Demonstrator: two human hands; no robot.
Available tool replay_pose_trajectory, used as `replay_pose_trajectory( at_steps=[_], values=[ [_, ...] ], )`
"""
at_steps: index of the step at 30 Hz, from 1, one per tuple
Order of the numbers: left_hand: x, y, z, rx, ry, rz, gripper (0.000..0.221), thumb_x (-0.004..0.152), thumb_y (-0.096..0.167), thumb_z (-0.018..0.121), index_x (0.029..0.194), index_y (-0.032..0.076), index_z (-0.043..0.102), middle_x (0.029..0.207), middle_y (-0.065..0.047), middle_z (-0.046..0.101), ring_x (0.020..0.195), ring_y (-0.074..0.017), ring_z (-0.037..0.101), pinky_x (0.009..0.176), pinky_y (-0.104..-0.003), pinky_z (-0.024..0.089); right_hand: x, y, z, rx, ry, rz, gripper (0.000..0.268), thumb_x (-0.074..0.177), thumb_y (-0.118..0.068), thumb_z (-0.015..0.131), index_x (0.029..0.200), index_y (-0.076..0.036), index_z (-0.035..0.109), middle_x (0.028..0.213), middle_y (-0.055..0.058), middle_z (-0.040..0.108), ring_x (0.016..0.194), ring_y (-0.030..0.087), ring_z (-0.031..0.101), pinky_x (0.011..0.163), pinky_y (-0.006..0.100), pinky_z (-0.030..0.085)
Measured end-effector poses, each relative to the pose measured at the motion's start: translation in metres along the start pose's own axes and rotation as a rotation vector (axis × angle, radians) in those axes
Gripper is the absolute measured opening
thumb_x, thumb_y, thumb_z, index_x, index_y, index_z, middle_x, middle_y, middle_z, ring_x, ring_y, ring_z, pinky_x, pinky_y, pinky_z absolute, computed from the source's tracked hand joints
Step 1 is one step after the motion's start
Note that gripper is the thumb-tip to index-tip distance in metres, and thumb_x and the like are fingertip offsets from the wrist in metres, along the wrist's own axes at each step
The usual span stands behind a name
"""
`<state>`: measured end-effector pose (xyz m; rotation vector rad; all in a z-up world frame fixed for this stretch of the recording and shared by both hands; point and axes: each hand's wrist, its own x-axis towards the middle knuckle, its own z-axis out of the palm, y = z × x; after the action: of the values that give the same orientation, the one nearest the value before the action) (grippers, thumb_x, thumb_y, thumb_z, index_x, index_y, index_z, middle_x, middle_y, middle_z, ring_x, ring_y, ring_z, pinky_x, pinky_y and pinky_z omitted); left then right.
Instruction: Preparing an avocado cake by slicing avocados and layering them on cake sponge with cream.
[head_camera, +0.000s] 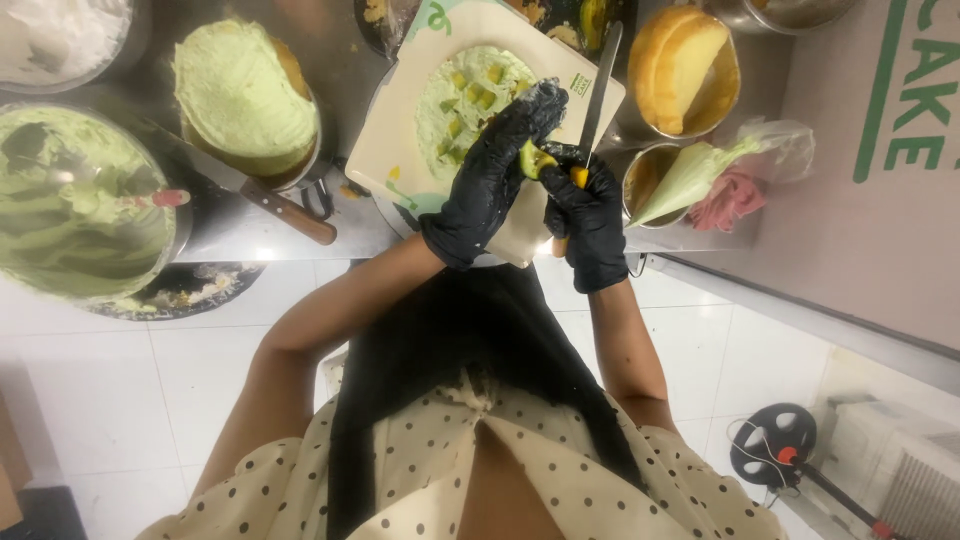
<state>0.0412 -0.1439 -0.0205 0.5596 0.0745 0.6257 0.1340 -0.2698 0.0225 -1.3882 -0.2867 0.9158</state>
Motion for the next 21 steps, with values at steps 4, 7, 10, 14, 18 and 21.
replay_pose_trajectory(
  at_steps=[4, 7, 10, 14, 18, 21],
  values=[
    [-0.003, -0.013, 0.002, 0.185, -0.08, -0.055, 0.05, 0.116, 0.015, 0.05, 0.162, 0.001, 0.037, 0.166, -0.01, 0.043, 0.154, -0.0204, 0.041, 0.132, -0.036, 0.031, 0.009, -0.01, -0.025, 0.104, -0.072, 0.098, 0.03, 0.095, -0.002, 0.072, 0.124, -0.003, 0.066, 0.082, 0.003, 0.064, 0.048, 0.008, 0.045, 0.042, 0.024, 0.033],
    [-0.005, -0.015, 0.01, 0.268, -0.099, -0.077, 0.05, 0.116, 0.014, 0.049, 0.162, 0.001, 0.036, 0.167, -0.008, 0.042, 0.154, -0.0181, 0.041, 0.131, -0.033, 0.031, 0.013, -0.015, -0.043, 0.164, -0.121, 0.209, 0.031, 0.094, -0.002, 0.07, 0.125, -0.004, 0.063, 0.077, 0.002, 0.059, 0.047, 0.007, 0.042, 0.042, 0.023, 0.031],
    [-0.015, -0.015, 0.019, 0.398, -0.082, -0.176, 0.051, 0.115, 0.012, 0.052, 0.162, 0.0, 0.038, 0.162, -0.009, 0.047, 0.149, -0.0174, 0.044, 0.127, -0.032, 0.035, 0.008, -0.011, -0.061, 0.232, -0.153, 0.279, 0.033, 0.093, -0.001, 0.069, 0.125, -0.003, 0.062, 0.076, 0.001, 0.057, 0.046, 0.008, 0.042, 0.041, 0.024, 0.031],
    [-0.029, -0.016, 0.039, 0.702, -0.127, -0.267, 0.057, 0.107, 0.003, 0.064, 0.158, 0.0, 0.041, 0.153, -0.011, 0.055, 0.138, -0.0179, 0.051, 0.117, -0.031, 0.043, -0.004, 0.005, -0.097, 0.368, -0.206, 0.254, 0.035, 0.092, 0.001, 0.068, 0.126, -0.003, 0.063, 0.074, 0.004, 0.056, 0.049, 0.012, 0.046, 0.043, 0.025, 0.033],
    [-0.032, 0.003, 0.061, 0.599, -0.117, -0.31, 0.057, 0.103, 0.001, 0.065, 0.156, 0.0, 0.042, 0.153, -0.01, 0.053, 0.139, -0.0179, 0.052, 0.117, -0.032, 0.044, -0.003, 0.01, -0.167, 0.468, -0.068, 0.197, 0.034, 0.089, 0.0, 0.069, 0.122, -0.005, 0.063, 0.077, 0.002, 0.057, 0.048, 0.011, 0.047, 0.043, 0.024, 0.033],
    [-0.027, 0.029, 0.07, 0.495, 0.016, -0.387, 0.054, 0.104, 0.003, 0.062, 0.154, -0.001, 0.043, 0.152, -0.013, 0.053, 0.137, -0.0217, 0.056, 0.116, -0.035, 0.048, 0.023, 0.0, -0.231, 0.135, 0.166, 0.083, 0.023, 0.094, -0.005, 0.071, 0.115, -0.005, 0.064, 0.077, 0.001, 0.058, 0.05, 0.01, 0.047, 0.045, 0.024, 0.034]
  ],
)
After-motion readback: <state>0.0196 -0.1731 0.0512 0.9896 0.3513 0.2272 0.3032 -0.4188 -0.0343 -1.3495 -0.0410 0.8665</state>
